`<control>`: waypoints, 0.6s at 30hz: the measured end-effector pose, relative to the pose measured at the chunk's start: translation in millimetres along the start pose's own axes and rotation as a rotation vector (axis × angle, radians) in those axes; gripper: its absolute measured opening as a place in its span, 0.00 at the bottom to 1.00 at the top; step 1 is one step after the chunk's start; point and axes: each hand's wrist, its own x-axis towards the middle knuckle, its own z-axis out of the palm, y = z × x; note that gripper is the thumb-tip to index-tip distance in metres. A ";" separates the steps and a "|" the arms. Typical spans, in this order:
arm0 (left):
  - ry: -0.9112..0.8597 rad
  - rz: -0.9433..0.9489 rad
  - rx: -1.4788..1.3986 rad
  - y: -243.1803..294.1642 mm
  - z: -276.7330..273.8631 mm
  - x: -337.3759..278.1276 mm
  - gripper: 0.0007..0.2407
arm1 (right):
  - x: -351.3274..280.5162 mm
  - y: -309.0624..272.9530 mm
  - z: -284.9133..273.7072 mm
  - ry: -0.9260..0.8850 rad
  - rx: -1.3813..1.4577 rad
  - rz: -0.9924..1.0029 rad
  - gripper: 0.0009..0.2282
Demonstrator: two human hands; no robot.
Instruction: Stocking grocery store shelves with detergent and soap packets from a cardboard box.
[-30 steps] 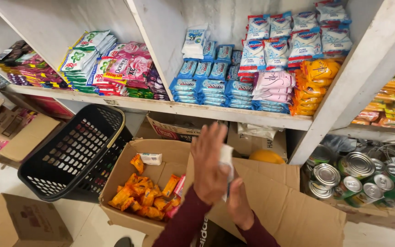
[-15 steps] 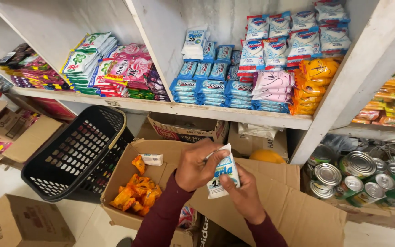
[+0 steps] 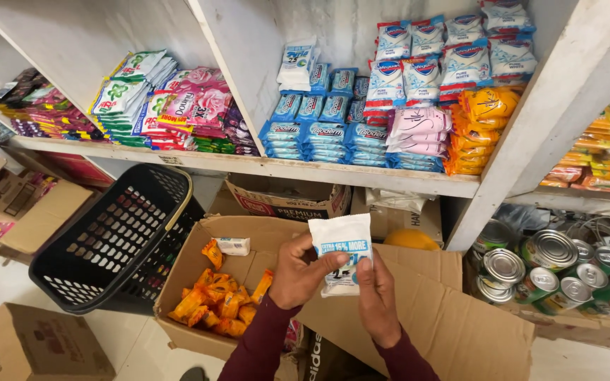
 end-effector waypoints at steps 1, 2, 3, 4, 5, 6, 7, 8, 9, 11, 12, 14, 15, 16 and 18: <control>0.003 0.000 -0.002 0.0 -0.6 -0.9 0.13 | -0.3 4.4 -0.7 -0.003 -0.002 0.002 0.21; 0.005 0.021 0.028 0.3 -1.5 -1.8 0.12 | -0.5 8.6 -1.1 0.000 -0.024 -0.030 0.20; 0.007 0.042 0.059 0.6 -2.2 -2.6 0.12 | -0.5 12.9 -1.6 0.003 -0.046 -0.061 0.20; 0.010 0.041 0.059 2.2 -2.2 -3.0 0.12 | -1.6 17.1 -2.8 0.001 -0.045 -0.058 0.20; -0.004 0.062 0.060 3.6 -2.0 -3.2 0.12 | -2.6 21.3 -4.3 0.024 -0.070 -0.058 0.19; -0.021 0.083 0.060 4.7 -1.0 -3.4 0.12 | -4.1 25.2 -6.5 0.049 -0.098 -0.058 0.19; -0.020 0.080 0.058 1.5 -2.7 -3.8 0.12 | -3.4 17.0 -2.0 0.049 -0.099 -0.054 0.19; -0.012 0.003 -0.011 -1.6 -4.2 -3.5 0.11 | -1.8 8.5 2.2 0.049 -0.062 -0.064 0.18; -0.005 -0.074 -0.080 -4.4 -5.6 -3.4 0.11 | -0.3 -0.3 6.5 0.049 -0.024 -0.074 0.18; 0.013 -0.029 -0.109 -9.2 -7.9 -4.4 0.09 | 1.6 2.3 5.3 0.076 0.056 -0.063 0.16; 0.032 0.013 -0.138 -11.2 -9.2 -5.0 0.08 | 2.5 3.4 4.9 0.103 0.136 -0.048 0.15; 0.044 0.027 -0.140 -9.9 -9.0 -5.9 0.07 | 4.8 9.7 -4.4 0.077 0.114 -0.054 0.13; 0.056 0.039 -0.144 -9.9 -8.8 -6.9 0.07 | 5.2 13.3 -9.4 0.052 0.092 -0.058 0.12; 0.058 0.037 -0.145 -9.3 -9.2 -8.4 0.07 | 6.5 10.2 -10.5 0.052 0.091 -0.055 0.12; 0.013 0.034 -0.078 -8.2 -10.3 -11.3 0.07 | 9.3 4.2 -12.8 0.028 0.026 0.007 0.13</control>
